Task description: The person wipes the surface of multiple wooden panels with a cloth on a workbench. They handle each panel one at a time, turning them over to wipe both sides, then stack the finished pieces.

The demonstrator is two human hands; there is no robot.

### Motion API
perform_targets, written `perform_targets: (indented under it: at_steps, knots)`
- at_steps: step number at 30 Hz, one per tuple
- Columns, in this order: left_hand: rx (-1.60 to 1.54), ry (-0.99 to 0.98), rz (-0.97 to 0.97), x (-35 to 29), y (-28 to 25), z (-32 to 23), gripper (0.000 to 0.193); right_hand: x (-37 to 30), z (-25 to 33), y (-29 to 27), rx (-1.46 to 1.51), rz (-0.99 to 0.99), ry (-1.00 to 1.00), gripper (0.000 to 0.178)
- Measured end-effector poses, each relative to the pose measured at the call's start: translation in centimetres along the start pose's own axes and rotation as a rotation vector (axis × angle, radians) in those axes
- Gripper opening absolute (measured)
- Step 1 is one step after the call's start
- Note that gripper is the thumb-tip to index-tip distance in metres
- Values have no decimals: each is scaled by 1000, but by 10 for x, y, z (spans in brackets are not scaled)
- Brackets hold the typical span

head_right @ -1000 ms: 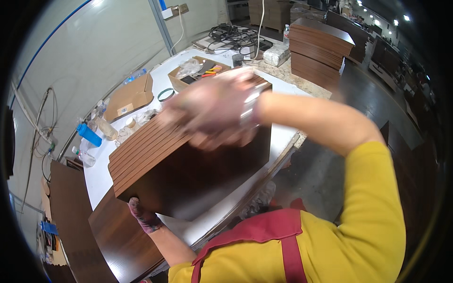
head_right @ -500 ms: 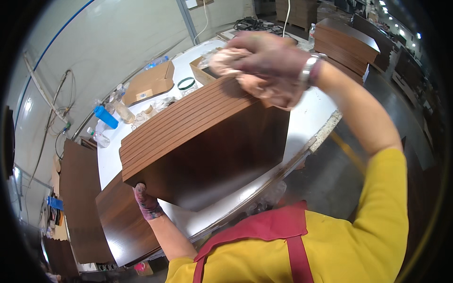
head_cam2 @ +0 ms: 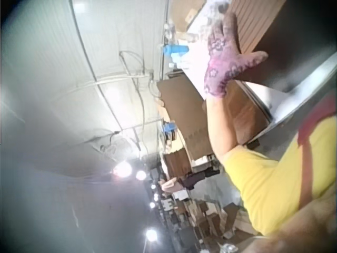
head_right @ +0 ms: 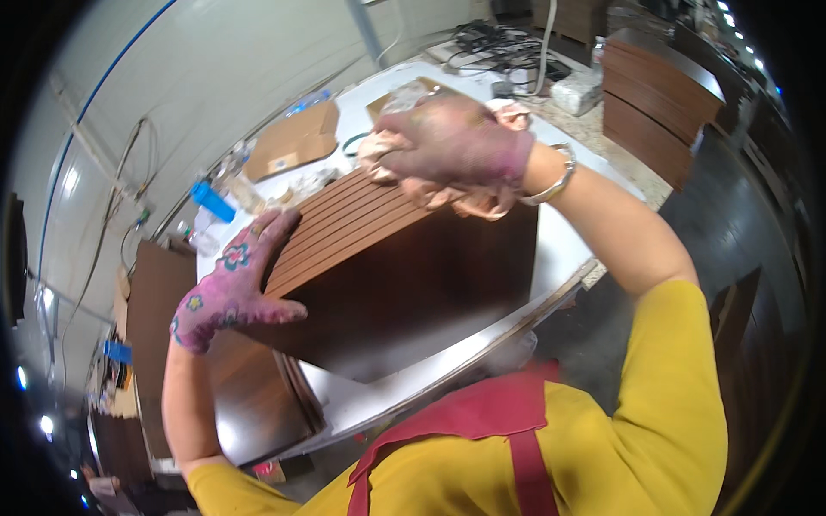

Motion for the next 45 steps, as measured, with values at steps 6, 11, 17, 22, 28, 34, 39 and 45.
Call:
perform_targets:
  at_steps: [6, 11, 17, 22, 28, 34, 39, 45]
  knots:
    - [52, 0, -47, -6, 10, -14, 101, -14, 41, 21, 355, -74, -258, 21]
    - [-52, 48, 115, -7, 13, -24, 103, -49, 52, 13, 650, 60, -408, 21]
    - [64, -6, -56, -13, 16, -32, 104, -100, -29, -19, 1386, 446, 670, 24]
    - [23, -33, -56, -20, 15, -28, 103, -109, 36, -38, 1185, 337, 551, 20]
    - [67, 24, -132, -25, 15, -41, 100, -108, -8, -45, 959, 345, 591, 20]
    - [64, 15, -171, -30, 15, -38, 96, -105, 28, -25, 1034, 422, 469, 21]
    - [65, 40, -176, -26, 15, -39, 96, -115, -20, -40, 891, 360, 631, 23]
    - [44, 14, -122, -22, 18, -27, 96, -95, 25, -17, 1011, 412, 406, 26]
Point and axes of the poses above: each hand's wrist, its own x-axis towards the middle knuckle, its own y-axis out of the palm, z = x × y, the point moved 3 cm from there along x, towards the middle knuckle, and after that the axes turned 11 degrees about y, right-handed, at the moved point
